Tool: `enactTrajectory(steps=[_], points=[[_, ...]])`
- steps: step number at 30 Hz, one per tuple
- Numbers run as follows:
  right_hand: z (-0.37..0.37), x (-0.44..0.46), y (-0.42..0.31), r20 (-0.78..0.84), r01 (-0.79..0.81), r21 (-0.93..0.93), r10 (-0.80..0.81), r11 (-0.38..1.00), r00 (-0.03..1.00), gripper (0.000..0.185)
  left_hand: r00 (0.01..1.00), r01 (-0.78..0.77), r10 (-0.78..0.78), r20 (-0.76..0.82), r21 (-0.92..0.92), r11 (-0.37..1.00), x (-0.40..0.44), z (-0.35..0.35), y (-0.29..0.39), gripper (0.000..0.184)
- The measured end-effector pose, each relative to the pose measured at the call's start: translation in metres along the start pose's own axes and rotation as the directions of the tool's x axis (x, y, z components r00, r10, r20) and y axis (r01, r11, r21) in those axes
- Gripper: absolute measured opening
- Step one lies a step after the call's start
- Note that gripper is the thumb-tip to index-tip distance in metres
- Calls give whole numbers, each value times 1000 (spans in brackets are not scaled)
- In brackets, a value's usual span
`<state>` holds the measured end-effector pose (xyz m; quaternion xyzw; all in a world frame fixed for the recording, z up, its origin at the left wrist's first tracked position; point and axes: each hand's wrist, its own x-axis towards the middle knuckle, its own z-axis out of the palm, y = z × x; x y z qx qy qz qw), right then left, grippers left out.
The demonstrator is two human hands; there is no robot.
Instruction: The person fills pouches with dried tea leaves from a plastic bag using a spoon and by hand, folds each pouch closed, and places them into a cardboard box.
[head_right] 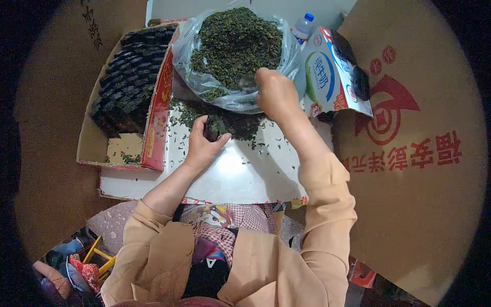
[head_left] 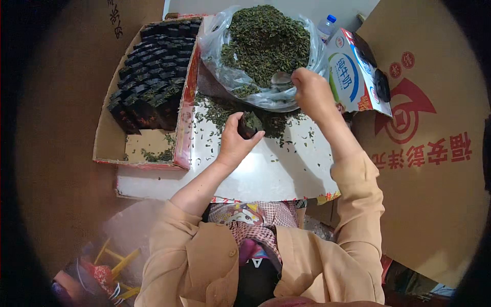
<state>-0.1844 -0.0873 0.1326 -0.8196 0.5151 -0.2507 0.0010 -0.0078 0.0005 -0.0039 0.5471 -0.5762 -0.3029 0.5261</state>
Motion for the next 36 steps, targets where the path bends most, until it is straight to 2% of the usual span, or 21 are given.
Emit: enactTrajectory(steps=[2,4,7,9,11,13,14,16,17,21,23,27,29,33,36], points=[[28,10,15,9,-62,-90,63,994,998,13,1000,20,-20,6,-13,1000,-2,-3,-1,63],[54,20,22,-5,-49,-57,49,997,999,13,994,94,-94,50,9,996,-3,-6,-2,65],[85,33,16,-24,-36,-47,35,998,999,17,995,88,-90,37,38,995,-3,-8,1,64],[99,38,10,-31,-213,195,223,957,974,21,997,73,-74,34,37,997,-4,-9,-1,64],[107,40,11,-86,-188,224,212,956,974,17,997,62,-63,32,32,998,-3,-8,-5,64],[112,43,14,7,-388,407,421,827,907,10,999,33,-35,23,65,997,-3,-8,-7,65],[112,40,19,9,-389,405,422,827,907,10,999,35,-36,24,63,997,-3,-8,-7,65],[93,34,14,177,-518,664,559,540,810,9,999,42,-43,28,64,997,-2,-9,-2,65],[92,32,18,164,-488,732,572,475,804,10,998,44,-46,30,61,997,-1,-9,-1,65],[73,17,23,176,-472,768,565,434,806,9,997,59,-62,47,67,996,3,-7,-2,65],[62,7,26,235,-465,793,506,394,830,6,996,70,-73,58,53,996,5,-5,-3,65],[33,-13,26,267,-466,793,465,392,844,6,994,94,-95,58,18,995,8,-3,1,62],[20,-24,28,283,-433,807,381,400,880,6,990,122,-123,72,16,992,11,-6,10,61],[-6,-39,27,338,-445,816,319,370,886,5,968,186,-185,167,12,982,18,-5,18,58],[-18,-45,27,380,-454,785,251,421,890,5,961,184,-186,203,29,982,20,1,19,59]])
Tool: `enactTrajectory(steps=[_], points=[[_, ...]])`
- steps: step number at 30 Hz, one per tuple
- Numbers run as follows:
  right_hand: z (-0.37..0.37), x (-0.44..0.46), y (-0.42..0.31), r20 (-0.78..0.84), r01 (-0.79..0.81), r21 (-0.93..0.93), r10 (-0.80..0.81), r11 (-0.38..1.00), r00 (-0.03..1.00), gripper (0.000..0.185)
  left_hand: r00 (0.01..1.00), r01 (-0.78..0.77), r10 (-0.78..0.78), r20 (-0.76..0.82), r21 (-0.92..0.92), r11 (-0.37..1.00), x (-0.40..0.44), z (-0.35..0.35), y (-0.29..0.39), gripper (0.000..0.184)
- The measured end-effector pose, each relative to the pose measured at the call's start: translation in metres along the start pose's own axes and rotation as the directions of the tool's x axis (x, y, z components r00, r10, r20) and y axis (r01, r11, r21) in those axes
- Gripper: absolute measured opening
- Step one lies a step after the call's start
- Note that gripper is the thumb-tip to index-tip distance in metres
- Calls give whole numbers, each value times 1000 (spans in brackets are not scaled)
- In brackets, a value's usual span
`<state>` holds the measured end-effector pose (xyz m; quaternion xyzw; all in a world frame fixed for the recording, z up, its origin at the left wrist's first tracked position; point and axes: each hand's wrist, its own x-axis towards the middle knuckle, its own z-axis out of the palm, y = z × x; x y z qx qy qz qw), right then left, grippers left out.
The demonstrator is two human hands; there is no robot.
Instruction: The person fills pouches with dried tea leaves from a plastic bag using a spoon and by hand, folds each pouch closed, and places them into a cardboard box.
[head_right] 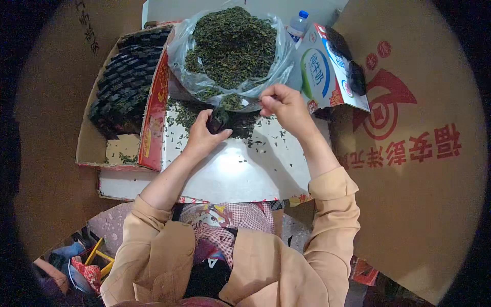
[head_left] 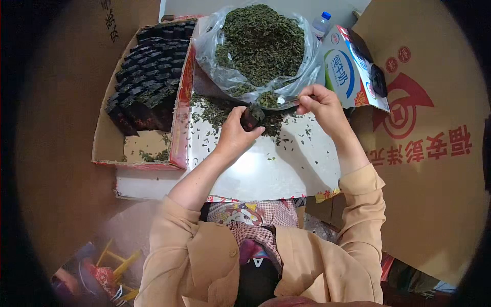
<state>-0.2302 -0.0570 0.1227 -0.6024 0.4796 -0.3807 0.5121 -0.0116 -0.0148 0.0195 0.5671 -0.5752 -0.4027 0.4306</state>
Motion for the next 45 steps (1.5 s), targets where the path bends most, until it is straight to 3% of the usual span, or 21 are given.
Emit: enactTrajectory(steps=[3,5,6,8,9,11,12,14,17,23,26,29,34,36,45], points=[[2,-7,-7,38,42,-89,-39,995,999,4,1000,-4,4,4,30,1000,-1,2,6,58],[8,-11,-19,85,77,-324,-52,943,995,6,1000,-7,6,8,51,999,-1,4,5,58],[9,-12,-18,84,76,-324,-51,943,995,6,1000,-24,23,18,39,999,0,5,1,57],[13,-11,-18,187,281,-500,-215,819,958,9,999,-39,39,27,27,999,1,7,-2,57],[16,-13,-22,188,281,-500,-214,819,959,9,999,-40,40,23,28,999,1,7,-3,57],[26,-17,-35,298,470,-660,-371,586,880,17,999,-42,41,20,29,999,1,9,-4,56],[30,-17,-35,297,470,-660,-370,586,880,17,999,-34,34,13,-7,999,1,10,-4,53],[35,-18,-34,367,588,-667,-484,459,794,20,1000,-26,27,7,-42,999,0,10,-5,50],[36,-22,-50,383,556,-733,-438,391,813,20,998,-56,55,-28,-40,998,-1,10,-6,50],[37,-25,-53,380,594,-712,-507,374,774,23,996,-79,81,-25,69,995,-3,6,-5,60],[44,-25,-43,445,605,-727,-446,326,776,23,993,-94,98,-67,56,994,-4,9,-9,60],[56,-26,-31,524,640,-686,-374,347,765,23,990,-125,126,-66,21,992,-2,10,-14,56],[54,-26,-36,499,630,-697,-400,342,769,23,989,-132,133,-70,18,991,-6,3,-14,60],[46,-29,-49,451,614,-739,-474,278,757,25,982,-157,161,-96,45,987,-8,2,-16,61],[70,-34,-26,502,675,-643,-465,363,729,22,977,-205,203,-64,-31,978,-13,4,-20,64]])
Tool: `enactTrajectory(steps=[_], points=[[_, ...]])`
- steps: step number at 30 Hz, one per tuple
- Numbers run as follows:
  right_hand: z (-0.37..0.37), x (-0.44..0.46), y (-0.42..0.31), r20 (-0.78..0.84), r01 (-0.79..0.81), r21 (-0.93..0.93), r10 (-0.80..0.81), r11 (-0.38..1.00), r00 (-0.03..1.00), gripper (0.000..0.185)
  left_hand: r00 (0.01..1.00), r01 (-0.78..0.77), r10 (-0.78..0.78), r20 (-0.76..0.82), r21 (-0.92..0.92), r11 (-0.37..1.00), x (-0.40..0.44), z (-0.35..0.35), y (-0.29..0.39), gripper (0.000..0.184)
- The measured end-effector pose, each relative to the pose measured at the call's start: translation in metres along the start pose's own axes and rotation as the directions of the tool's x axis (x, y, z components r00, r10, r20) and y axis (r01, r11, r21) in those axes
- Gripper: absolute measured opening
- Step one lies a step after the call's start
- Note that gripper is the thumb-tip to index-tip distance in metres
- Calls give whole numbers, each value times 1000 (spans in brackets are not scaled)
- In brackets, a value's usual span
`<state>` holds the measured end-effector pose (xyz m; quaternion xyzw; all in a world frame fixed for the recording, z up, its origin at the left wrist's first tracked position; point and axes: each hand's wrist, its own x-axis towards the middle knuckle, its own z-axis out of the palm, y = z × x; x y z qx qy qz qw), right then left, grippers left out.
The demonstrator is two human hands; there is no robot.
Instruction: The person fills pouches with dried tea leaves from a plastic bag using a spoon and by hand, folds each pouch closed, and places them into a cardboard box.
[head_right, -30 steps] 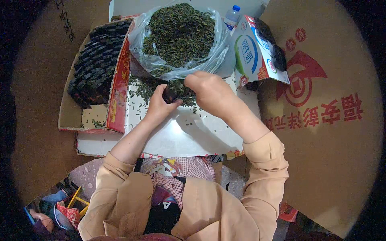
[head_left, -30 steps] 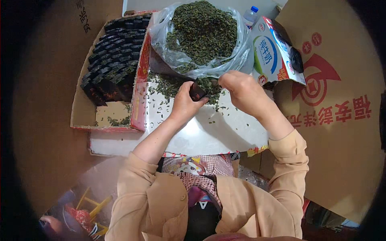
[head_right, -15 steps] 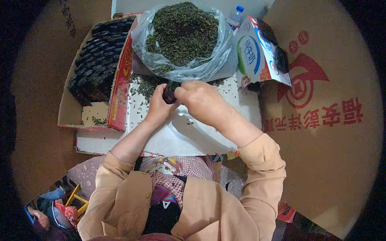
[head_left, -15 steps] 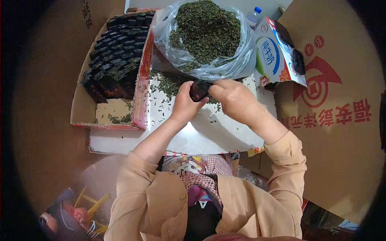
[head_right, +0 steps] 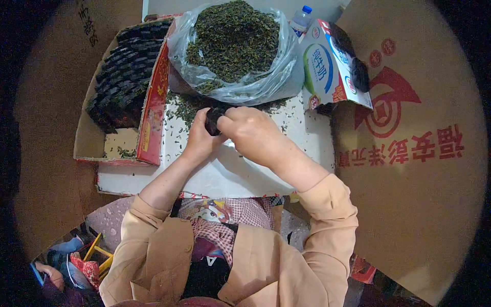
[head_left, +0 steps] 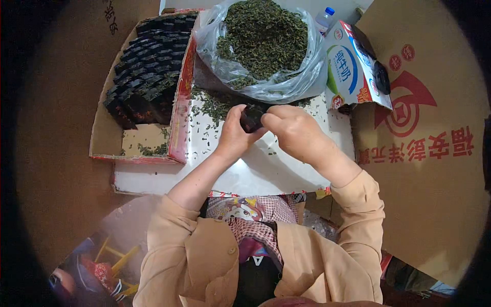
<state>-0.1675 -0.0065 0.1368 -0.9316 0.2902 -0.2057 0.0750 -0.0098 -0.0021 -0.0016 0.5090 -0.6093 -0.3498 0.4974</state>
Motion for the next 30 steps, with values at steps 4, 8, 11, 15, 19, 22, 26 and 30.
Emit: enactTrajectory(steps=[4,8,11,15,19,22,26,30], points=[[-3,-4,0,-20,-5,21,6,1000,1000,24,996,56,-58,65,34,998,-5,-15,13,63],[-18,-14,2,-185,-80,69,92,994,978,26,996,49,-54,64,79,996,-8,-24,7,67],[-16,-32,10,-250,-247,212,297,945,922,14,994,69,-77,82,97,993,-10,-33,19,65],[12,-66,25,-193,-445,439,566,780,802,2,998,-27,9,60,292,956,-13,-39,24,68],[46,-99,39,-38,-630,540,764,559,644,8,997,-37,15,78,288,957,-17,-47,41,67],[68,-119,45,38,-662,605,814,443,580,8,992,57,-71,109,120,991,-20,-64,73,71],[87,-131,50,91,-636,716,865,288,494,5,996,-74,79,-45,103,992,-21,-112,111,69],[87,-136,55,130,-571,798,872,190,471,6,977,-14,60,-205,221,975,-8,-177,141,64]])
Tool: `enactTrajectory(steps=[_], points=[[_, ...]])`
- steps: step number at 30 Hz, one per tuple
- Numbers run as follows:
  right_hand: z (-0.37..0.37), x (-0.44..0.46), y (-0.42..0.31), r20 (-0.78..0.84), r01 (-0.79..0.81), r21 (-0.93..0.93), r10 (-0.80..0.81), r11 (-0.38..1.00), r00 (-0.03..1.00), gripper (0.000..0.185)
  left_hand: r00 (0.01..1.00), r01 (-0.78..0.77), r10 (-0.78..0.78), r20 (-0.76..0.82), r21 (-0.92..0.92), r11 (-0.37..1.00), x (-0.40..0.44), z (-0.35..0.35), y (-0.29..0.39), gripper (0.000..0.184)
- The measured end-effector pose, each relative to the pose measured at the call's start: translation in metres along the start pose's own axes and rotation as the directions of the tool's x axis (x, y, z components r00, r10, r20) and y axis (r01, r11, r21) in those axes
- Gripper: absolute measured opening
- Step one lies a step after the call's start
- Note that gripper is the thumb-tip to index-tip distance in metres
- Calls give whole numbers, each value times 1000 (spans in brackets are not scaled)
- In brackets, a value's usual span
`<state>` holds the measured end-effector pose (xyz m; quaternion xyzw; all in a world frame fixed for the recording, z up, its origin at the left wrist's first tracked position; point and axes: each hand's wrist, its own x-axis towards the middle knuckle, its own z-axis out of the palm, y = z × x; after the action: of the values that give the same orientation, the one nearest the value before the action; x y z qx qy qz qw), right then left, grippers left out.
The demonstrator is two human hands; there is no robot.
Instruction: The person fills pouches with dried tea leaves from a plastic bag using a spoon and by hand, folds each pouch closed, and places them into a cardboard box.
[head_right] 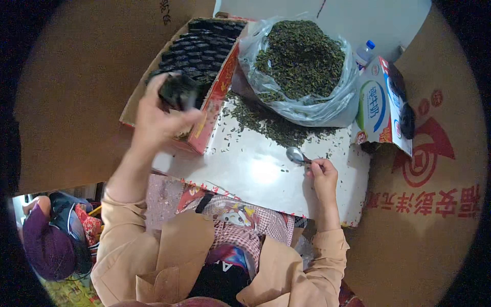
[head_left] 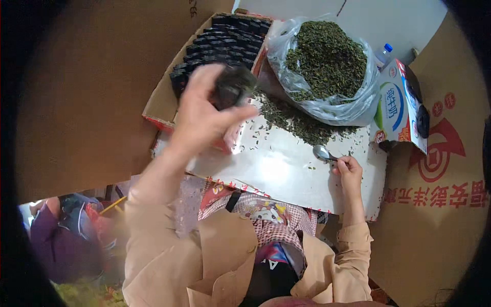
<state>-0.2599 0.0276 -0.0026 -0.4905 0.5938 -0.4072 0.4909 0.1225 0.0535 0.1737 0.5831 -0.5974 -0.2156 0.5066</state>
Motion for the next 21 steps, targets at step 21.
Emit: enactTrajectory(steps=[21], points=[[-7,-7,14,6,-8,185,7,983,1000,5,778,574,-627,-38,450,684,45,-34,-116,71]])
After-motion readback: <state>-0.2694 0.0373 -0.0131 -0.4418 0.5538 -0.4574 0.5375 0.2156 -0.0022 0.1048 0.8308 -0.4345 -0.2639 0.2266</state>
